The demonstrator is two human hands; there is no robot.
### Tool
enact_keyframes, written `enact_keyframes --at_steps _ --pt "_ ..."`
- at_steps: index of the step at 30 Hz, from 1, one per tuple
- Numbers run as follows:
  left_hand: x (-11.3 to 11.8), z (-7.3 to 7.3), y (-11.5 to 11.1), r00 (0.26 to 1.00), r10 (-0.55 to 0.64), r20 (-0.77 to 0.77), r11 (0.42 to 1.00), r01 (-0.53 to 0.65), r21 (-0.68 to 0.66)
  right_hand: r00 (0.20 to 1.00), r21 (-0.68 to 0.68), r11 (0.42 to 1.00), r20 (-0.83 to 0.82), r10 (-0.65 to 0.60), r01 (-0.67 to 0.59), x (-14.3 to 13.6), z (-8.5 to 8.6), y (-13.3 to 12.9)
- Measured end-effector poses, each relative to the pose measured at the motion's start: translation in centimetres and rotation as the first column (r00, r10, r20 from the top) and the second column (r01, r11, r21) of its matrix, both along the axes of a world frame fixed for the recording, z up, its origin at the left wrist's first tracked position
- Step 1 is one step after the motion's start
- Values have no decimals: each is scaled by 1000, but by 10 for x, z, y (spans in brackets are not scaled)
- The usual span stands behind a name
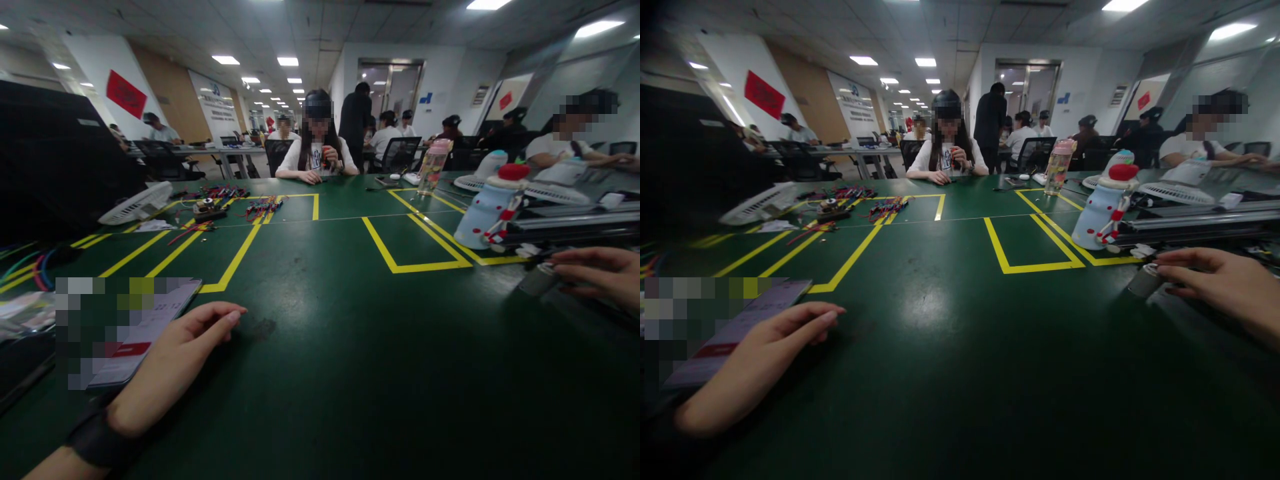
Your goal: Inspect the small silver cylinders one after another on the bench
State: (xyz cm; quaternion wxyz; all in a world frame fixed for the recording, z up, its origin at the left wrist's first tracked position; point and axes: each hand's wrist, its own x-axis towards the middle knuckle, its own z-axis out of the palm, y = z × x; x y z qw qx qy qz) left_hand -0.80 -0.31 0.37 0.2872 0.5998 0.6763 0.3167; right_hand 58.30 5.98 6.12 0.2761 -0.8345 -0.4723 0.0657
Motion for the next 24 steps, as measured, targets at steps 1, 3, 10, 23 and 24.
enact_keyframes --at_steps 1,3,10,23,24 --pt "0 0 -1 1000 1 0 1000 -1 -1 999 -17 999 -10 -33 32 -6 2 -2" --pt "0 0 -1 1000 1 -1 1000 -1 -5 997 -68 996 -31 -67 65 -14 5 -5" --pt "1 2 -1 1000 -2 6 1000 2 -13 960 87 995 -269 70 -48 -1 -12 -6" --pt "4 6 -2 999 29 15 999 -30 12 981 81 994 186 59 -75 7 -49 -4" --pt "5 7 -3 999 33 19 999 -33 16 986 89 993 156 61 -76 6 -49 -4"
